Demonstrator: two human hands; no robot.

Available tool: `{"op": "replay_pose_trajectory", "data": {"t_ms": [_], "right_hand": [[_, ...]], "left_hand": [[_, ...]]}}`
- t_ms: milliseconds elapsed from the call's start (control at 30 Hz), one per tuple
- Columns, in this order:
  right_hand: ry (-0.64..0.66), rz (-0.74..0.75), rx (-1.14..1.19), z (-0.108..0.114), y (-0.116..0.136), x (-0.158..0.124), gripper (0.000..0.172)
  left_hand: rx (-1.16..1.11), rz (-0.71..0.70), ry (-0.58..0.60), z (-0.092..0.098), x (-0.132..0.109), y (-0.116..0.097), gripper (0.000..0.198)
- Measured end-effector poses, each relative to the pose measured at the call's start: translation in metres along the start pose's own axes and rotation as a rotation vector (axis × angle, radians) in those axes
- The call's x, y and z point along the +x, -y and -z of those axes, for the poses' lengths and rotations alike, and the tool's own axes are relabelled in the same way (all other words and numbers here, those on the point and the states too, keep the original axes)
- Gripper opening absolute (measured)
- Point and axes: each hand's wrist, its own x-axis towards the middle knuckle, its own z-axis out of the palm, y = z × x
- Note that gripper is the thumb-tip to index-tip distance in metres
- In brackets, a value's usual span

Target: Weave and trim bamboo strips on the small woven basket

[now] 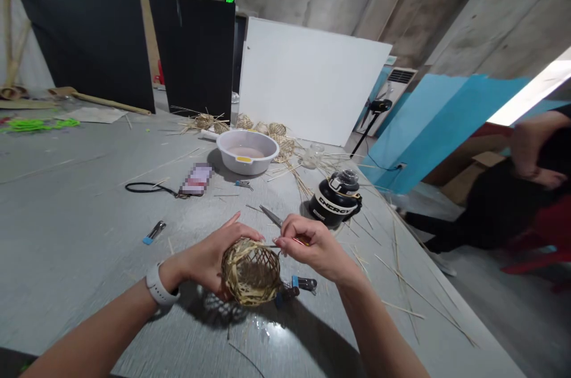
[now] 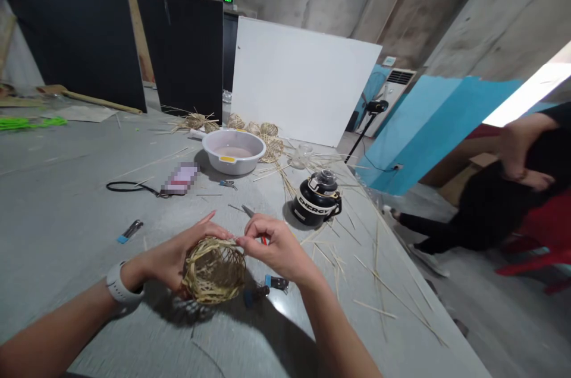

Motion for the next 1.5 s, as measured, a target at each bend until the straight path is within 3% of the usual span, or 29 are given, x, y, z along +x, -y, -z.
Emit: {"op": "replay_pose_trajectory", "data": {"t_ms": [367, 733, 967, 1167, 1300, 1500], "right_hand": [[-0.014, -0.049, -0.036, -0.003, -0.005, 0.002, 0.028], [0.024, -0.074, -0.156, -0.015, -0.01, 0.006, 0.036], [-0.19, -0.052, -0.258, -0.025, -0.003, 0.003, 0.027], [-0.082, -0.069, -0.165, -0.022, -0.005, -0.001, 0.043], [-0.185, -0.118, 0.028, -0.027, -0.011, 0.003, 0.04], [-0.204, -0.245, 0.398, -0.019, -0.013, 0.009, 0.033]], "left_hand": [[0.231, -0.072, -0.094, -0.005, 0.001, -0.002, 0.085], [0.358, -0.074, -0.148, -0.012, 0.001, 0.002, 0.08], [0.382, -0.074, -0.154, -0.012, -0.001, 0.003, 0.102], [0.343, -0.029, -0.207, -0.007, -0.002, 0.005, 0.11], [0.332, -0.036, -0.197, -0.005, -0.004, 0.008, 0.106], [-0.071, 0.012, -0.128, -0.004, -0.002, 0.011, 0.108]]}}
